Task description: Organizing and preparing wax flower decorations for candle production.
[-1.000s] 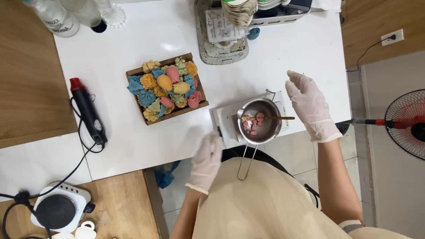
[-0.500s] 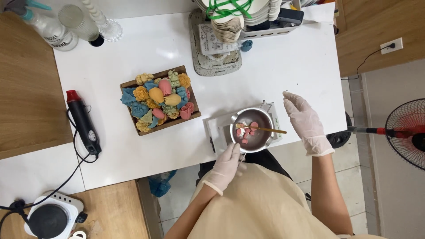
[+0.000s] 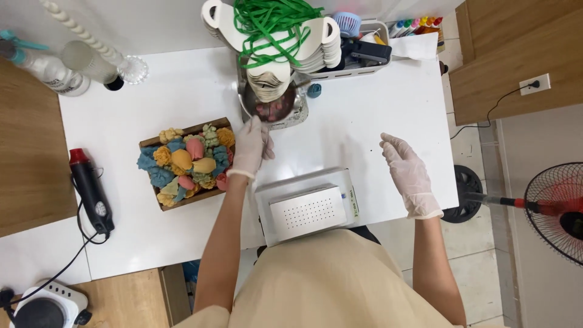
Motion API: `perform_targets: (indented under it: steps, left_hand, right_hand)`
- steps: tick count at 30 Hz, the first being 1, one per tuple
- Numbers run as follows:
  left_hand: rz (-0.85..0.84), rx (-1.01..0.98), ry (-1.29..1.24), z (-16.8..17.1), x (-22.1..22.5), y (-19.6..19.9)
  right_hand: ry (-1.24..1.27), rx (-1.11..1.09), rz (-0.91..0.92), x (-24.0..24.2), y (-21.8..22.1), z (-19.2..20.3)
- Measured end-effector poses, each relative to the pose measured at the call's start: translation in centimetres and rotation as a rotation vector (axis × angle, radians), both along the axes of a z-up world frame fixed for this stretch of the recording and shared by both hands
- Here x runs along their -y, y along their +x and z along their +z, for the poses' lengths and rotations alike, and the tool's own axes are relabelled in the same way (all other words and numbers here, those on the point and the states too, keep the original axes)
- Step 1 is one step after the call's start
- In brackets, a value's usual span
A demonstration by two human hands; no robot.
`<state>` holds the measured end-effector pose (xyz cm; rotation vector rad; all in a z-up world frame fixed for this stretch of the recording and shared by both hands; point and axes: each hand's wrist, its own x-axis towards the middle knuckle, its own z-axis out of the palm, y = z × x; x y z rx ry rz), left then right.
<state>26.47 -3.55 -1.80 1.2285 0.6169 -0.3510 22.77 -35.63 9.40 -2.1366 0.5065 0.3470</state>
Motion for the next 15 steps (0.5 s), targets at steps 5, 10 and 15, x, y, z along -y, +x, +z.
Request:
perform_targets:
  steps: [5, 10, 15]
  left_hand:
    - [0.016, 0.069, -0.11, -7.7, -0.4, 7.0]
    - [-0.03, 0.057, -0.017, -13.4, -0.4, 8.7]
    - [-0.022, 0.234, -0.034, -15.2, -0.4, 8.3]
  right_hand:
    - [0.039, -0.035, -0.021, 3.0, -0.1, -2.9]
    - [0.024, -0.07, -0.031, 4.0, -0.4, -3.2]
    - [0.042, -0.086, -0.023, 3.5, -0.5, -3.2]
